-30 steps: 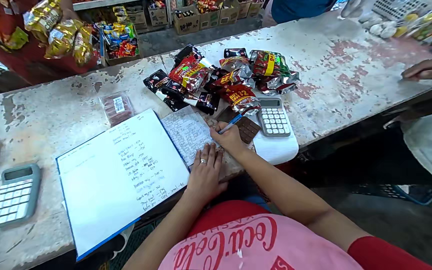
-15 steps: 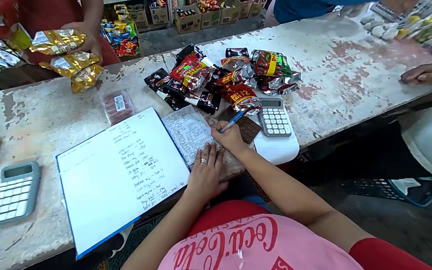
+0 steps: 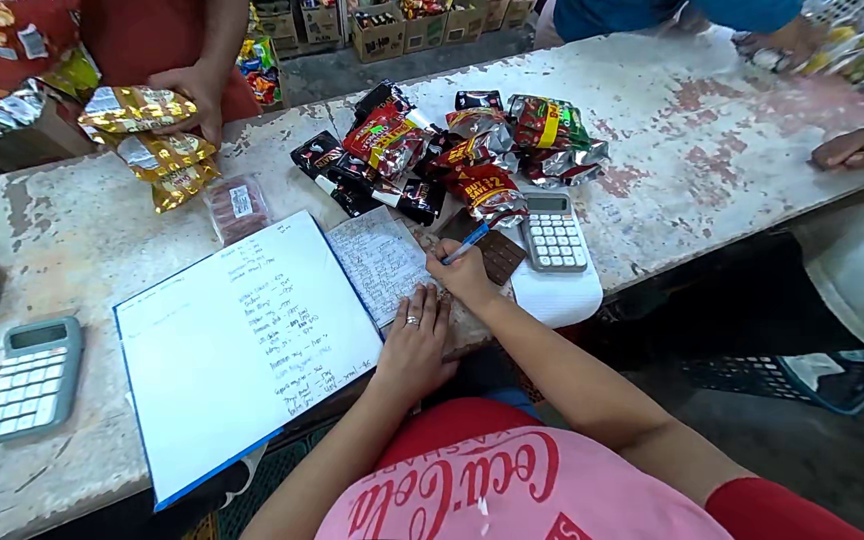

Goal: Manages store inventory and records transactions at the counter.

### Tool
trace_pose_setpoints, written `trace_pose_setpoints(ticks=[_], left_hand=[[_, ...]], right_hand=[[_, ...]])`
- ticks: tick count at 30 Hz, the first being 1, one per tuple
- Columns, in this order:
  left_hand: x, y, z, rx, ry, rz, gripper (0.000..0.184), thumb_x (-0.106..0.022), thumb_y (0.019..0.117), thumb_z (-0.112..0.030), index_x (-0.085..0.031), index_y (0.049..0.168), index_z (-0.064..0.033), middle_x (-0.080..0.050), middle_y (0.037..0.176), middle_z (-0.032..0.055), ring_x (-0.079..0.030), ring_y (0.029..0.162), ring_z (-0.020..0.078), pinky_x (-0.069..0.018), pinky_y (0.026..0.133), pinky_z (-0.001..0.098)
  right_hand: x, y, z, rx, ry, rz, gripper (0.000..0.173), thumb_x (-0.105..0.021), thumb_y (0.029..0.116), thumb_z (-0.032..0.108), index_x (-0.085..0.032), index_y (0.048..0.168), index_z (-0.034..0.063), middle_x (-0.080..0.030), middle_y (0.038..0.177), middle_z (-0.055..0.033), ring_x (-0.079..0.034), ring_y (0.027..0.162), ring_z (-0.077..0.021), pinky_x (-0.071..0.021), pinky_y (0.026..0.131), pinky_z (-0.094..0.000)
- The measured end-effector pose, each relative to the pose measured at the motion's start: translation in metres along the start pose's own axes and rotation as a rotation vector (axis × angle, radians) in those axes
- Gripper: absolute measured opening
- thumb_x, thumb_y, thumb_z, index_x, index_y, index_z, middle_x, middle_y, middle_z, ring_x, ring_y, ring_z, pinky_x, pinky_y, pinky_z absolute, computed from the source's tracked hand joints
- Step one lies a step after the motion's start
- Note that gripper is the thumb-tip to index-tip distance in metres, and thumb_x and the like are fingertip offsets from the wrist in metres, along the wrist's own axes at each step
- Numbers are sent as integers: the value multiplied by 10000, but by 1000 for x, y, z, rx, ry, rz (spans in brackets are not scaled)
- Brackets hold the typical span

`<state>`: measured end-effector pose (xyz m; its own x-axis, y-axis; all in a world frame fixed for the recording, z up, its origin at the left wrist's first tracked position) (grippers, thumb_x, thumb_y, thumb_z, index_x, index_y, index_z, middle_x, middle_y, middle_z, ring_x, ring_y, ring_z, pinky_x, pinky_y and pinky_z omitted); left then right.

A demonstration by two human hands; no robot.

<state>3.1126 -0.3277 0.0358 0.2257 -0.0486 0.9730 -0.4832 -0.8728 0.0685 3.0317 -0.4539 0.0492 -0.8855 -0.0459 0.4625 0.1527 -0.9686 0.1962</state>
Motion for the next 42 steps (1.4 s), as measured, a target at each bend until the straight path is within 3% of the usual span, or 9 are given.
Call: trace_pose_setpoints(ticks=[3,6,13,16,20,22,32,42], left_hand=[[-1,-2,-2,-43,16,-41,849,-605,890,-581,-474,1491,5,-394,1584,259,-393,1474,401,-336,1177,564],[0,-3,-3,-60,12,-57,823,-603,901,-563,-481,1486,3,-408,1579,250,-404,1467,399,-348,1171,563],[2,-3,-2,-58,-12,-65,799,-612,908,-556,-499,1476,-7,-429,1572,233,-409,1466,393,-348,1176,559],[2,-4,-2,-51,-48,-26,791,-607,922,-548,-487,1486,-6,-422,1578,227,-388,1480,387,-332,1187,558],[2,-5,0,-38,-65,-24,794,-634,916,-532,-474,1499,-16,-416,1585,218,-373,1490,375,-309,1203,553],[2,-5,-1,-43,-70,-57,799,-658,897,-526,-487,1489,-17,-434,1573,218,-391,1479,378,-327,1194,549],[2,-5,-1,-42,-110,-1,806,-673,902,-502,-457,1511,-22,-391,1597,226,-347,1503,376,-293,1213,538],[3,-5,-1,-45,-121,-19,813,-707,884,-501,-472,1503,-29,-402,1593,216,-344,1504,375,-287,1220,529]], right_hand=[[-1,0,0,4,22,11,276,-695,876,77,-528,656,83,-460,550,36,-416,488,-28,-354,483,-213],[1,1,2,6,66,-16,228,-703,881,64,-586,686,68,-516,574,38,-455,503,-5,-394,495,-187],[-2,1,2,43,-15,-34,249,-670,916,105,-560,697,59,-500,584,14,-453,514,-46,-392,508,-235],[2,0,-2,52,109,-8,160,-684,947,133,-624,844,27,-594,694,4,-542,605,-25,-481,593,-212],[-2,1,-2,63,128,59,228,-633,1009,194,-650,1135,6,-678,994,-87,-650,873,-107,-565,815,-306],[-4,1,0,97,130,41,257,-626,1009,188,-668,1159,-16,-685,1058,-118,-660,930,-119,-565,856,-310],[-3,-2,3,141,14,10,259,-632,971,144,-671,1151,-39,-664,1037,-140,-605,844,-88,-514,764,-230],[-8,-3,10,202,-84,33,257,-598,965,116,-680,1127,-66,-669,1053,-207,-621,836,-162,-525,752,-285]])
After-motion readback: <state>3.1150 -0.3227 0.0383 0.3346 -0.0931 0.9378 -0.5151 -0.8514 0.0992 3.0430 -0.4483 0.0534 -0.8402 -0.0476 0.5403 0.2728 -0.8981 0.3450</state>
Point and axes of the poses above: each hand's wrist, its own y-axis towards the middle knuckle, its own x-axis out of the back of the hand, z = x × y, the point moved 8 cm from there along y, towards the middle knuckle
